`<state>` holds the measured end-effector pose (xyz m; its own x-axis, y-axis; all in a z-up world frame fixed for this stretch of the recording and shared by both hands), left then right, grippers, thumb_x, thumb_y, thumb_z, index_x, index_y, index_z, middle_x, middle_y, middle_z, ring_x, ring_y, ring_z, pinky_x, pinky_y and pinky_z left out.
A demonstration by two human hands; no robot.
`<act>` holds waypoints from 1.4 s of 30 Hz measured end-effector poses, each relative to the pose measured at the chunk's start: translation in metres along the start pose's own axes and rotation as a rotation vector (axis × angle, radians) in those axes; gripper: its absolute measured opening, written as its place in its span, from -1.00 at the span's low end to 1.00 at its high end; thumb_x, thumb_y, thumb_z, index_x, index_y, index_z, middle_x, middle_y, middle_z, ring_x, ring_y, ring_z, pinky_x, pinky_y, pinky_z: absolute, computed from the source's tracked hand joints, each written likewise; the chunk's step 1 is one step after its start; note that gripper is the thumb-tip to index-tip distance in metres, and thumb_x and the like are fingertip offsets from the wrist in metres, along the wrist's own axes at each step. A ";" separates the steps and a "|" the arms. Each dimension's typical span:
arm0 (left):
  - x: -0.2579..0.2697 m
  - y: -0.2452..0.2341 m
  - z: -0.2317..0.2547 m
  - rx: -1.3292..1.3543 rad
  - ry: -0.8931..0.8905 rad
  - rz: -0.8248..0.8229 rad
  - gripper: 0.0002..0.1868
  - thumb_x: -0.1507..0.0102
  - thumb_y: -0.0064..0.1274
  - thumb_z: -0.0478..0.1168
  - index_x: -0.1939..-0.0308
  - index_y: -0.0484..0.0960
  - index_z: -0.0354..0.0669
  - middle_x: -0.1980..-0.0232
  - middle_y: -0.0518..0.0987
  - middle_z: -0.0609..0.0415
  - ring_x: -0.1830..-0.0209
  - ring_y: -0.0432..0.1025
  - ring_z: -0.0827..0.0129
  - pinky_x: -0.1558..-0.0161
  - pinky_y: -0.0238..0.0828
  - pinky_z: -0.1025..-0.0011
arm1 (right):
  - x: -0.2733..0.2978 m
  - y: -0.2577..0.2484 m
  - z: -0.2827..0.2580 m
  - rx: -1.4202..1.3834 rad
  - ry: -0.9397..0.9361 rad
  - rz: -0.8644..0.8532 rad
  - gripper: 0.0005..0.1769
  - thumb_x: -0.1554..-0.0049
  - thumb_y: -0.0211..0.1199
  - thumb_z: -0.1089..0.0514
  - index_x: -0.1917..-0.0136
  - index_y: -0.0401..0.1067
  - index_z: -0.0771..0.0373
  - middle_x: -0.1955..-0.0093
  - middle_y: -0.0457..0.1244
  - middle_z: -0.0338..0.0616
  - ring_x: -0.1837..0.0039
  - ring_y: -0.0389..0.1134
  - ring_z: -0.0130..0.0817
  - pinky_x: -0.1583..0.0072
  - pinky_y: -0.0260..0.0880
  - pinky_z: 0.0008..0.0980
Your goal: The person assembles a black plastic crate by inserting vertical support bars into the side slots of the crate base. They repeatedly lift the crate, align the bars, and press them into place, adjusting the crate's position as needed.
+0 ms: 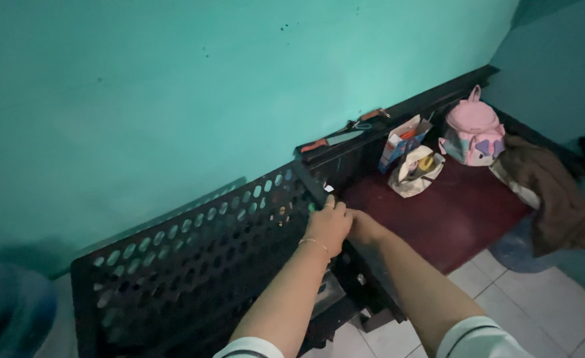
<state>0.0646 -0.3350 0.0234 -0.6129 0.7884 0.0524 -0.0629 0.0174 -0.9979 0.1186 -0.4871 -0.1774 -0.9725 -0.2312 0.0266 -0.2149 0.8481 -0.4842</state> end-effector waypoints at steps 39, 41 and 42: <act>0.003 -0.053 -0.044 0.245 -0.080 0.421 -0.49 -0.23 0.19 0.13 0.06 0.63 -0.27 -0.10 0.48 -0.09 -0.25 0.36 0.05 -0.06 0.49 0.13 | -0.027 -0.019 -0.035 0.189 0.195 -0.217 -0.57 0.07 0.42 0.32 -0.12 0.59 0.30 -0.07 0.48 0.02 -0.10 0.48 -0.18 -0.19 0.47 -0.20; -0.009 -0.049 -0.079 0.249 -0.247 0.441 -0.48 -0.22 0.17 0.11 -0.01 0.60 -0.25 -0.17 0.47 -0.09 -0.30 0.33 0.03 -0.25 0.35 0.06 | -0.049 -0.028 -0.043 0.102 0.044 -0.143 -0.61 -0.07 0.32 0.31 -0.20 0.56 0.27 -0.12 0.48 -0.04 -0.14 0.47 -0.25 -0.23 0.44 -0.24; -0.011 -0.044 -0.093 0.252 -0.334 0.447 -0.47 -0.21 0.16 0.10 -0.05 0.59 -0.24 -0.21 0.47 -0.09 -0.32 0.31 0.01 -0.34 0.27 0.03 | -0.056 -0.030 -0.047 0.056 -0.029 -0.110 -0.62 -0.14 0.27 0.31 -0.24 0.54 0.25 -0.15 0.47 -0.07 -0.17 0.47 -0.28 -0.25 0.43 -0.27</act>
<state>0.1474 -0.2869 0.0631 -0.8344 0.4495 -0.3188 0.0977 -0.4486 -0.8884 0.1749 -0.4774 -0.1232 -0.9401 -0.3359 0.0576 -0.3142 0.7891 -0.5278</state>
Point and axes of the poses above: each hand's wrist, its own x-axis away from the middle knuckle, its own y-axis out of the palm, z = x × y, the point moved 7 cm from there along -x, towards the middle knuckle
